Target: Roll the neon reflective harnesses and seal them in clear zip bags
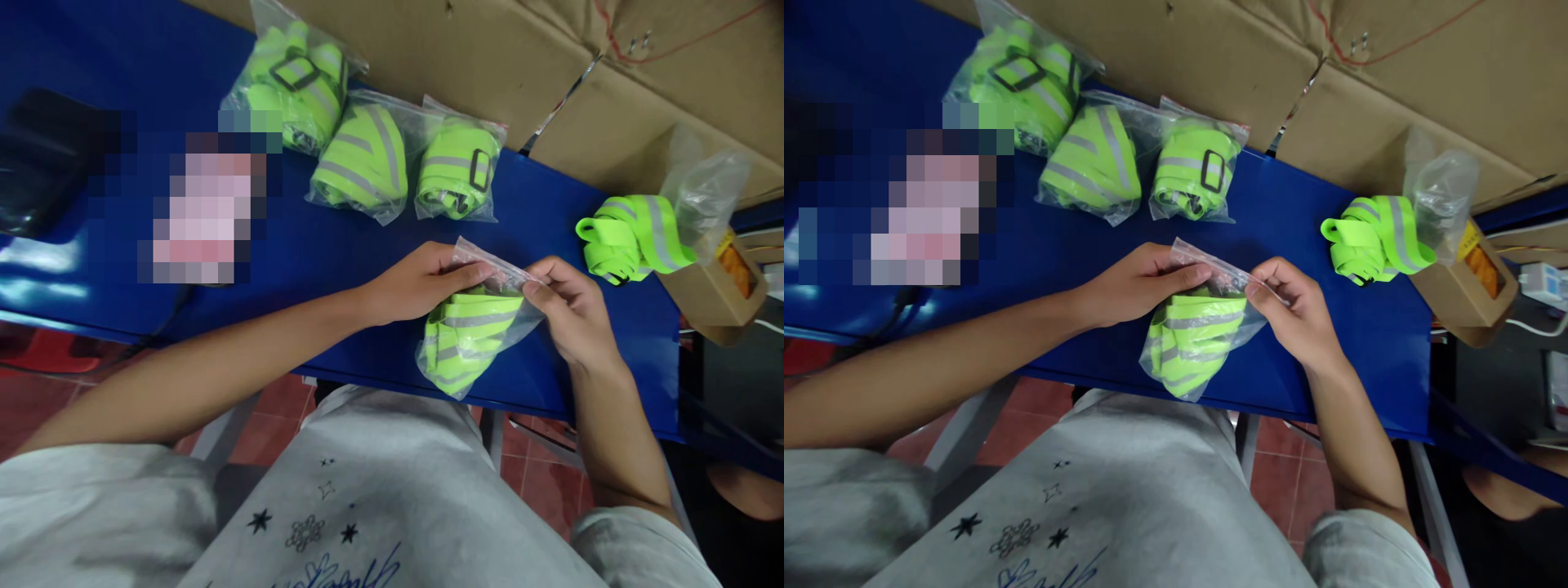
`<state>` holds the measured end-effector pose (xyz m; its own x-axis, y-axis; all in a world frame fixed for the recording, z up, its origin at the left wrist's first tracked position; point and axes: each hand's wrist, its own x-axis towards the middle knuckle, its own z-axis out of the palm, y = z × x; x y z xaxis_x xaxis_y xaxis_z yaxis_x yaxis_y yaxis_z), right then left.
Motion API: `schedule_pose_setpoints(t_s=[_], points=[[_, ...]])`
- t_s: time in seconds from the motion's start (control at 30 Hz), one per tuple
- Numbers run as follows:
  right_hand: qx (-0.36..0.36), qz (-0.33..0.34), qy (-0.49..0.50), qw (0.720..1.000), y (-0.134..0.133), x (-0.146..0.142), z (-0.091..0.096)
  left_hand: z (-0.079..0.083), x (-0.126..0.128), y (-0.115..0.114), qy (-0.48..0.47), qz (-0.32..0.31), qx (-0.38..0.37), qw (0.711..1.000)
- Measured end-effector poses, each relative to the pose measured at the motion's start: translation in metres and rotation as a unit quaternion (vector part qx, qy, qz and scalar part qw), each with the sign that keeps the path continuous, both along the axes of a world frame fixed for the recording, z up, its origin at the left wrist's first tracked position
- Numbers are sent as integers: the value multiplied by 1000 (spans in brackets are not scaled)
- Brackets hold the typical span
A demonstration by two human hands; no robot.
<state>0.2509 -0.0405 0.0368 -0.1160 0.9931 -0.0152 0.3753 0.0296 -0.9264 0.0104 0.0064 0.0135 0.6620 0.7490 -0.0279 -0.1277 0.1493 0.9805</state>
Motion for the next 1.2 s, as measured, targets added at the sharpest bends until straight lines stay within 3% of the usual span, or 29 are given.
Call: schedule_pose_setpoints(t_s=[0.37,0.53,0.63,0.87,1.07,1.2], points=[[-41,56,-4,998,2,-3,4,-1,2,-2,30,-46,37,998],[-45,56,-21,997,3,-3,2,0,0,0,71,10,39,997],[-45,70,-41,996,3,-4,1,-1,-2,4,97,6,58,994],[-40,92,-78,992,4,-4,-4,-1,-6,9,127,-35,58,990],[10,86,-90,992,2,-11,0,-4,-7,10,137,-22,134,981],[21,75,-69,995,2,-15,0,-6,-4,7,90,-19,68,993]])
